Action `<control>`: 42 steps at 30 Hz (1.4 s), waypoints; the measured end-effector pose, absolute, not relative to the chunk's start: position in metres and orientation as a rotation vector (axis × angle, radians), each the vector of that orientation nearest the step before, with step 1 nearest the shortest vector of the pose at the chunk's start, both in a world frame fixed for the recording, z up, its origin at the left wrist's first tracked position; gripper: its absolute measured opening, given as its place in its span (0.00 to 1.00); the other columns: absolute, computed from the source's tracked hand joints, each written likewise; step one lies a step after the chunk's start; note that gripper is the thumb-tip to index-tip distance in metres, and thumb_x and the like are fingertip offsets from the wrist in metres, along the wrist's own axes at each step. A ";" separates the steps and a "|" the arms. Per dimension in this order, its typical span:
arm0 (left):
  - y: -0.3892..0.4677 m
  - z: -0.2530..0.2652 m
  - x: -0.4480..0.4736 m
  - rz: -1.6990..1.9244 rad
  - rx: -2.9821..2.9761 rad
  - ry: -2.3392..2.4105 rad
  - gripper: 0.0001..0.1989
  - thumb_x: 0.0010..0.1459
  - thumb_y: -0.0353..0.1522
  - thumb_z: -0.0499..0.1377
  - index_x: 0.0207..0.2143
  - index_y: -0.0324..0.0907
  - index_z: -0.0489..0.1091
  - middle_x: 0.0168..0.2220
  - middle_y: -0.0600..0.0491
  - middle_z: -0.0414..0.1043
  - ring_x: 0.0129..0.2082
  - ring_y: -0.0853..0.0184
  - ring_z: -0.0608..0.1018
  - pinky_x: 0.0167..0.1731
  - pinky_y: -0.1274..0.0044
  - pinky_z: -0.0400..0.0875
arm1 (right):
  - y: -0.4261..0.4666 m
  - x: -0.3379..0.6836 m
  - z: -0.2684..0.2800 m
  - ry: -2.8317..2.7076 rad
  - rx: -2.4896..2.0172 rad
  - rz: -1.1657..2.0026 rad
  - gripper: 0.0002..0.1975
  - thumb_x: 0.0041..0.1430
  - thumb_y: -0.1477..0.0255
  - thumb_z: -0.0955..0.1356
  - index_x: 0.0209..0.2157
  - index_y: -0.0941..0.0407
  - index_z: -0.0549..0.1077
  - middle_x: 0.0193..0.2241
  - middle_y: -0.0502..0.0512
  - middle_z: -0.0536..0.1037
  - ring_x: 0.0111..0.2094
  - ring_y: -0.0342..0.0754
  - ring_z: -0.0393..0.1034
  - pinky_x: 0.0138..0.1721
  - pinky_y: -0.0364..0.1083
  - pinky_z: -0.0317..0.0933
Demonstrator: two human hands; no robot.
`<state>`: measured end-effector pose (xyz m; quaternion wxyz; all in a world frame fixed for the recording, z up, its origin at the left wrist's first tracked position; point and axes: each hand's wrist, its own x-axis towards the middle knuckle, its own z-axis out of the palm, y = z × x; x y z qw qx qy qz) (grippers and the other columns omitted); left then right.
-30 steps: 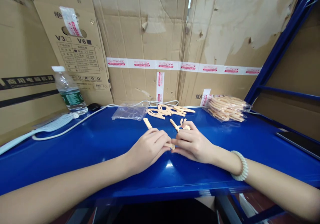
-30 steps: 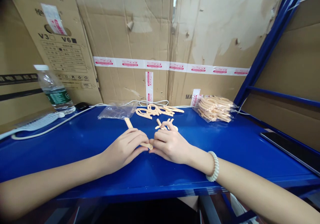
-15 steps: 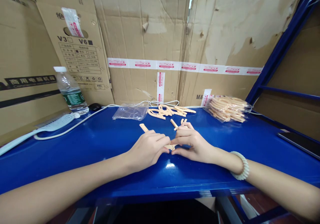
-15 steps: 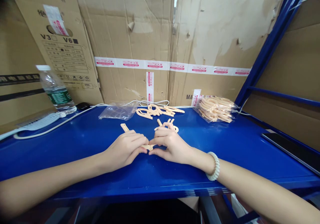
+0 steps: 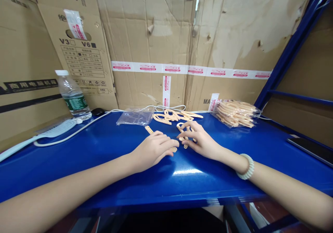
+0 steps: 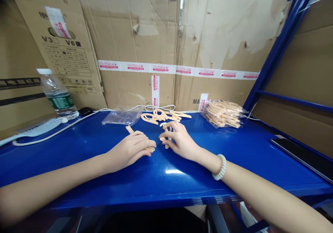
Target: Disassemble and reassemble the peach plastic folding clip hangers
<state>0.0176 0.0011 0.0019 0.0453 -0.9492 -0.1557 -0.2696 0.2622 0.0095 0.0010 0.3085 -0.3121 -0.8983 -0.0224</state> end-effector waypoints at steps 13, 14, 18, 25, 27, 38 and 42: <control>0.009 -0.002 0.017 -0.789 -2.995 -0.681 0.07 0.67 0.27 0.53 0.40 0.41 0.72 0.40 0.52 0.73 0.43 0.66 0.72 0.47 0.74 0.68 | 0.007 0.252 -0.001 -2.441 -0.861 0.043 0.12 0.64 0.78 0.66 0.47 0.56 0.76 0.34 0.56 0.77 0.39 0.51 0.65 0.43 0.52 0.59; 0.008 -0.002 0.017 -0.788 -2.988 -0.687 0.07 0.66 0.26 0.54 0.40 0.41 0.72 0.41 0.52 0.73 0.43 0.65 0.72 0.48 0.74 0.68 | 0.006 0.252 0.000 -2.436 -0.856 0.048 0.13 0.65 0.78 0.65 0.48 0.56 0.76 0.34 0.56 0.77 0.39 0.51 0.65 0.43 0.52 0.60; 0.004 0.000 0.018 -0.800 -2.925 -0.744 0.07 0.66 0.28 0.53 0.42 0.41 0.71 0.40 0.49 0.73 0.43 0.62 0.73 0.46 0.70 0.69 | 0.001 0.252 0.007 -2.468 -0.780 0.067 0.11 0.66 0.77 0.64 0.47 0.57 0.75 0.36 0.57 0.77 0.40 0.51 0.65 0.45 0.52 0.60; 0.000 -0.002 0.018 -0.763 -2.854 -0.766 0.09 0.65 0.27 0.51 0.38 0.41 0.71 0.38 0.51 0.74 0.40 0.62 0.74 0.41 0.72 0.70 | -0.005 0.253 0.008 -2.591 -0.749 0.000 0.12 0.68 0.70 0.64 0.49 0.55 0.74 0.44 0.59 0.75 0.47 0.53 0.64 0.52 0.56 0.57; 0.000 -0.003 0.017 -0.745 -2.837 -0.793 0.09 0.65 0.27 0.51 0.38 0.41 0.70 0.38 0.50 0.74 0.39 0.62 0.74 0.40 0.72 0.70 | -0.005 0.253 0.007 -2.602 -0.802 -0.024 0.15 0.68 0.68 0.64 0.52 0.56 0.72 0.47 0.61 0.73 0.48 0.54 0.63 0.52 0.58 0.57; 0.002 0.000 0.015 -0.675 -2.770 -0.898 0.08 0.64 0.27 0.51 0.38 0.41 0.70 0.38 0.50 0.74 0.38 0.62 0.75 0.38 0.72 0.70 | 0.004 0.268 0.020 -2.611 -0.808 0.035 0.04 0.61 0.75 0.69 0.37 0.57 0.77 0.33 0.55 0.75 0.38 0.51 0.66 0.45 0.52 0.61; 0.001 0.000 0.015 -0.662 -2.765 -0.893 0.09 0.64 0.27 0.51 0.38 0.40 0.70 0.38 0.50 0.74 0.38 0.62 0.75 0.37 0.72 0.70 | 0.010 0.273 0.022 -2.575 -0.820 0.052 0.07 0.64 0.71 0.68 0.42 0.58 0.76 0.35 0.57 0.75 0.39 0.51 0.68 0.43 0.51 0.63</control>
